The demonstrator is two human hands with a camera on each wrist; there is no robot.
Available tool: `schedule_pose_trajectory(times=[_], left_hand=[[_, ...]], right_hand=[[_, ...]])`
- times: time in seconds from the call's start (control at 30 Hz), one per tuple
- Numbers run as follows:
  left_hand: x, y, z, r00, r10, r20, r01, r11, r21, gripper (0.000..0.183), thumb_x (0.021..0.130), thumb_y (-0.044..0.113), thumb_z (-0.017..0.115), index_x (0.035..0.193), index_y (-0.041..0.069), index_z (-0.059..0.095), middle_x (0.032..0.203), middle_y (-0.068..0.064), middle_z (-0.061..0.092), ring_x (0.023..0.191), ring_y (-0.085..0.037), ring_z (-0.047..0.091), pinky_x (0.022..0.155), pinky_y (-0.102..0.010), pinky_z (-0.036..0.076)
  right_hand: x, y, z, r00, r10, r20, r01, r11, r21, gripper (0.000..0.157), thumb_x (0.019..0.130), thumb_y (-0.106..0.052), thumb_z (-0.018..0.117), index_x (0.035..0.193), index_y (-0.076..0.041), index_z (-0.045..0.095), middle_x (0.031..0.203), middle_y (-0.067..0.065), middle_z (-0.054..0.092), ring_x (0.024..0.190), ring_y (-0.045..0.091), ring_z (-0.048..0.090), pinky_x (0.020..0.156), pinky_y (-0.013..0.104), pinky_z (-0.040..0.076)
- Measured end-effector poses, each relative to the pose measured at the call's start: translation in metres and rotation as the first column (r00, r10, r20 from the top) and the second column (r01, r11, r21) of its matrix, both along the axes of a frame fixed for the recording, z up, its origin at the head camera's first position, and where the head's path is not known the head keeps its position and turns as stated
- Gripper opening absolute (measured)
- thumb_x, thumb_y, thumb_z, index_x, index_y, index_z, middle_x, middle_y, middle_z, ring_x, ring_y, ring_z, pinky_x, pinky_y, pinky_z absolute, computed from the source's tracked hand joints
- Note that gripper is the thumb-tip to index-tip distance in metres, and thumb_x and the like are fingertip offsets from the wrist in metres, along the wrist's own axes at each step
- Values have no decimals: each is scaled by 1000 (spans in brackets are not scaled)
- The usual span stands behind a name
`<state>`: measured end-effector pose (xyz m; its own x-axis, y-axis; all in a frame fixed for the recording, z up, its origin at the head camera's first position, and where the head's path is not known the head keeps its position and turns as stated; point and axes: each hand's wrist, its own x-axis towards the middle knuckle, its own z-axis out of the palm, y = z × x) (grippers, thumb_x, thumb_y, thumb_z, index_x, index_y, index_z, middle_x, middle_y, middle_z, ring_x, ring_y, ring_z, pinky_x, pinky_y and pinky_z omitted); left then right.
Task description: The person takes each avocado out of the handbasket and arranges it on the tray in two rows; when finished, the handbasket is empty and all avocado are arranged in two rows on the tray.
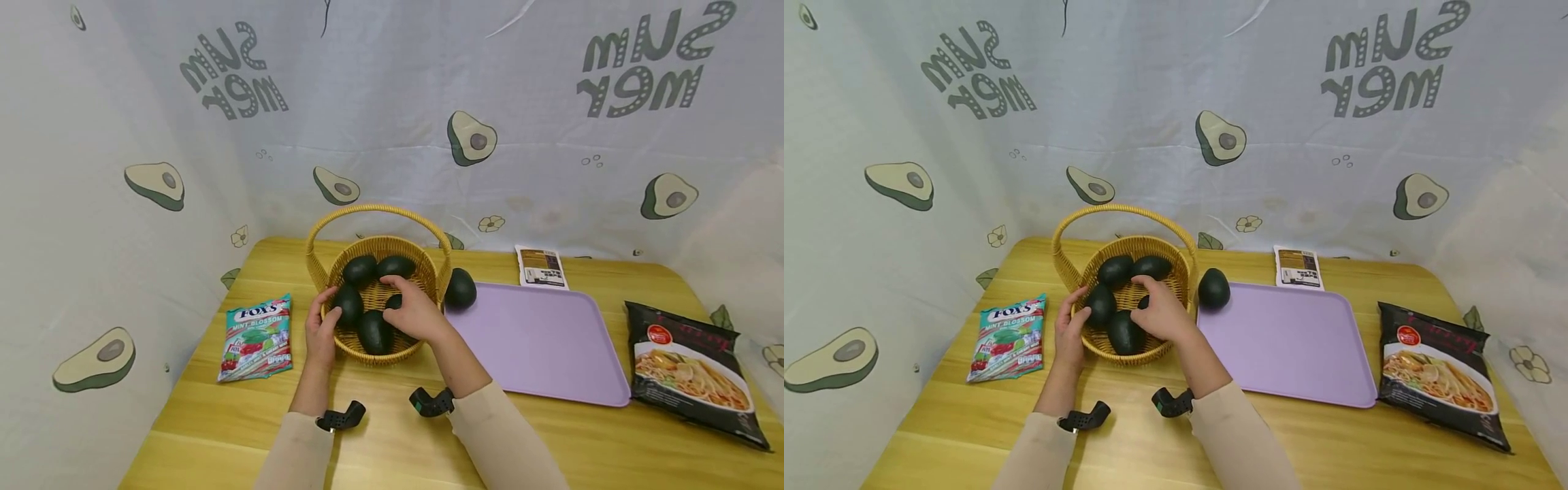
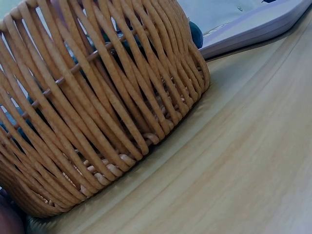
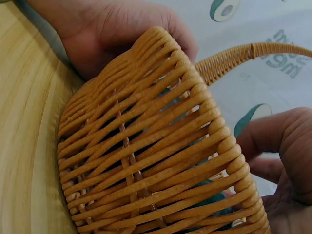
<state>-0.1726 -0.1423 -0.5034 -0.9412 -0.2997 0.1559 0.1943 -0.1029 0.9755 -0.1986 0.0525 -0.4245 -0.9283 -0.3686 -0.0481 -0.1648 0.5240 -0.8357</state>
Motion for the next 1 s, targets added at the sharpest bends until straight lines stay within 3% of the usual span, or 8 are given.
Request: schedule_pose_trajectory(times=[0.23,0.37,0.53,1.0], left_hand=[[1,0,0,1000,-9,-6,9,1000,10,43,98,7,51,140,-2,54,150,-18,51,146,-26,37,121,-48,23],[0,-1,0,1000,-7,-6,7,1000,17,43,97,6,51,139,-2,55,150,-17,51,145,-24,38,119,-43,26],[-1,-1,0,1000,-3,-3,3,1000,17,42,97,5,51,139,1,57,149,-17,52,142,-21,40,116,-40,30],[-1,-1,1,1000,-7,-7,7,1000,23,42,97,4,50,139,0,56,148,-17,52,140,-19,40,117,-39,28]], right_hand=[[-4,-1,0,1000,-8,-6,8,996,83,59,90,2,56,147,-12,51,159,18,37,143,38,43,104,49,42],[-8,-3,-2,999,-31,-12,32,994,108,53,92,-4,63,143,-14,56,155,17,46,140,37,48,108,52,43],[-13,-5,-8,1000,-2,11,1,997,74,51,93,-13,70,142,-12,57,145,12,59,137,35,52,112,54,42],[-16,-11,-11,997,69,-17,-65,985,162,57,93,-21,73,146,-11,54,148,16,55,136,36,53,111,54,43]])
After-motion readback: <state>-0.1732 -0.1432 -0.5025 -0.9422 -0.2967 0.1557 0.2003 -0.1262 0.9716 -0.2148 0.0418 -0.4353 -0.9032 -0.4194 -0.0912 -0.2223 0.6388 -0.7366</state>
